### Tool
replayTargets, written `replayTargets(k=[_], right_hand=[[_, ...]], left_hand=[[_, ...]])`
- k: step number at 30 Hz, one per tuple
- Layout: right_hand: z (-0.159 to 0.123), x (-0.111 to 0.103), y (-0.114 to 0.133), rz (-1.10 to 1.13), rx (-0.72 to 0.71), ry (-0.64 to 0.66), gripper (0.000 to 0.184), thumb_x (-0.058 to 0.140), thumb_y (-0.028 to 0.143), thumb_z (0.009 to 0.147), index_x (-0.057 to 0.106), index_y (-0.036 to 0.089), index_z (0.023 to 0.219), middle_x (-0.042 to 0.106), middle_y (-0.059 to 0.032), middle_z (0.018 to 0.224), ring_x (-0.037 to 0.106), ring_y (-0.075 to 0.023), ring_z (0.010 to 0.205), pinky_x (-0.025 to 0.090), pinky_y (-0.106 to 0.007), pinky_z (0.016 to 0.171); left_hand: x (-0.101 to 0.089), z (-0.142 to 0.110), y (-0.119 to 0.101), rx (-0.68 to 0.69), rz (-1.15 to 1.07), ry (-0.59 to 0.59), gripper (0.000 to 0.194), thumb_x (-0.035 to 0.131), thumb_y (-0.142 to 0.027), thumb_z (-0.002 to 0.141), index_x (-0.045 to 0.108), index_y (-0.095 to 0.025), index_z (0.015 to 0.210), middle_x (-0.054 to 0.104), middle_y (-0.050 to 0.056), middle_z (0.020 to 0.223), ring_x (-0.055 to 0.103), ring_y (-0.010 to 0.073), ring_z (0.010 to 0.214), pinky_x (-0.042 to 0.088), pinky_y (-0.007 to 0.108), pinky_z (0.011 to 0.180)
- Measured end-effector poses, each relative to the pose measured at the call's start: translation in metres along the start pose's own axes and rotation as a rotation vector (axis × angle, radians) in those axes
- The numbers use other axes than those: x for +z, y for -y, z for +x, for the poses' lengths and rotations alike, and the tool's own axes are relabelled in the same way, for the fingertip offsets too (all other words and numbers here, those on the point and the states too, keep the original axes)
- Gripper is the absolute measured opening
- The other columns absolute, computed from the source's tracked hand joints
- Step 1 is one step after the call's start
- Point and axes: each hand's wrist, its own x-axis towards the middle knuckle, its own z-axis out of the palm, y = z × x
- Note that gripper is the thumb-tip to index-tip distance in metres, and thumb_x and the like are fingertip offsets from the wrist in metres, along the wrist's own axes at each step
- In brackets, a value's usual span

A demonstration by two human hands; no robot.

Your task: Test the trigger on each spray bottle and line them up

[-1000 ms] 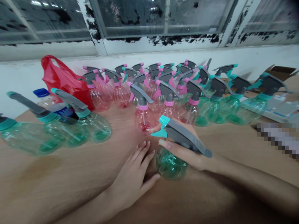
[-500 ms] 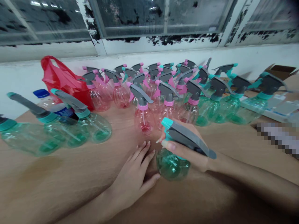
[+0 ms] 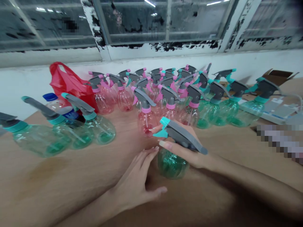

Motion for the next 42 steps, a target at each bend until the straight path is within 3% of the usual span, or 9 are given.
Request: replayTargets(k=[5, 9, 13, 17, 22, 27, 29, 34, 42], right_hand=[[0.0, 0.016, -0.003, -0.028, -0.136, -0.023, 0.03, 0.068, 0.036, 0.078, 0.064, 0.02, 0.104, 0.066, -0.0014, 0.088, 0.057, -0.0117, 0.065, 0.051, -0.026, 0.059], [0.003, 0.046, 0.0, -0.033, -0.197, -0.02, 0.029, 0.071, 0.043, 0.076, 0.065, 0.02, 0.092, 0.065, 0.001, 0.074, 0.059, -0.0122, 0.062, 0.051, -0.026, 0.057], [0.012, 0.077, 0.007, -0.027, -0.26, 0.012, 0.032, 0.071, 0.049, 0.075, 0.064, 0.019, 0.084, 0.061, 0.0009, 0.07, 0.058, -0.0124, 0.062, 0.049, -0.027, 0.058], [0.013, 0.093, 0.004, -0.165, -0.296, 0.093, 0.036, 0.075, 0.048, 0.072, 0.065, 0.02, 0.093, 0.062, 0.002, 0.075, 0.058, -0.0129, 0.066, 0.049, -0.027, 0.062], [0.001, 0.095, -0.006, -0.341, -0.161, 0.109, 0.043, 0.072, 0.038, 0.079, 0.059, 0.022, 0.116, 0.065, -0.0054, 0.108, 0.062, -0.0199, 0.098, 0.05, -0.037, 0.088], [0.008, 0.092, -0.005, -0.625, -0.101, 0.028, 0.037, 0.066, 0.051, 0.082, 0.066, 0.021, 0.104, 0.06, -0.0092, 0.113, 0.055, -0.0261, 0.111, 0.045, -0.046, 0.097], [0.021, 0.092, -0.006, -0.725, -0.059, 0.005, 0.042, 0.063, 0.056, 0.082, 0.067, 0.02, 0.102, 0.06, -0.0105, 0.113, 0.054, -0.0283, 0.112, 0.044, -0.047, 0.097], [0.055, 0.094, -0.016, -0.874, -0.067, -0.083, 0.061, 0.063, 0.056, 0.082, 0.054, 0.014, 0.125, 0.065, -0.0131, 0.11, 0.058, -0.0273, 0.106, 0.048, -0.042, 0.091], [0.079, 0.1, -0.021, -1.019, -0.031, -0.2, 0.049, 0.066, 0.052, 0.081, 0.059, 0.012, 0.107, 0.069, -0.0142, 0.097, 0.062, -0.0324, 0.097, 0.045, -0.045, 0.088]], left_hand=[[-0.003, -0.004, -0.006, -0.033, -0.145, -0.12, 0.084, 0.068, -0.04, 0.083, 0.016, -0.025, 0.147, 0.041, 0.014, 0.144, 0.041, 0.0342, 0.131, 0.037, 0.055, 0.105], [-0.012, -0.01, -0.014, -0.031, -0.166, -0.174, 0.079, 0.071, -0.041, 0.078, 0.028, -0.022, 0.142, 0.046, 0.014, 0.139, 0.045, 0.0356, 0.126, 0.042, 0.054, 0.1], [-0.027, -0.03, -0.016, -0.107, -0.151, -0.213, 0.059, 0.066, -0.038, 0.084, 0.04, -0.025, 0.135, 0.05, 0.008, 0.137, 0.046, 0.0336, 0.126, 0.043, 0.05, 0.101], [-0.04, -0.054, -0.007, -0.196, -0.142, -0.239, 0.061, 0.068, -0.041, 0.083, 0.039, -0.029, 0.136, 0.053, 0.006, 0.134, 0.049, 0.0335, 0.125, 0.044, 0.049, 0.1], [-0.049, -0.067, 0.016, -0.225, -0.081, -0.29, 0.07, 0.07, -0.048, 0.083, 0.032, -0.031, 0.139, 0.054, 0.007, 0.134, 0.053, 0.0317, 0.12, 0.045, 0.051, 0.098], [-0.048, -0.07, 0.042, -0.185, 0.035, -0.267, 0.079, 0.068, -0.048, 0.084, 0.022, -0.028, 0.145, 0.046, 0.012, 0.142, 0.046, 0.0345, 0.128, 0.039, 0.056, 0.102], [-0.047, -0.072, 0.05, -0.213, 0.053, -0.282, 0.07, 0.061, -0.044, 0.089, 0.022, -0.025, 0.144, 0.044, 0.015, 0.143, 0.044, 0.0361, 0.129, 0.036, 0.059, 0.103], [-0.044, -0.074, 0.053, -0.294, 0.183, -0.277, 0.055, 0.051, -0.036, 0.093, 0.029, -0.019, 0.14, 0.048, 0.017, 0.138, 0.048, 0.0367, 0.127, 0.037, 0.059, 0.102], [-0.037, -0.075, 0.044, -0.295, 0.263, -0.207, 0.057, 0.048, -0.032, 0.092, 0.03, -0.008, 0.141, 0.054, 0.022, 0.133, 0.052, 0.0377, 0.123, 0.04, 0.057, 0.101]])
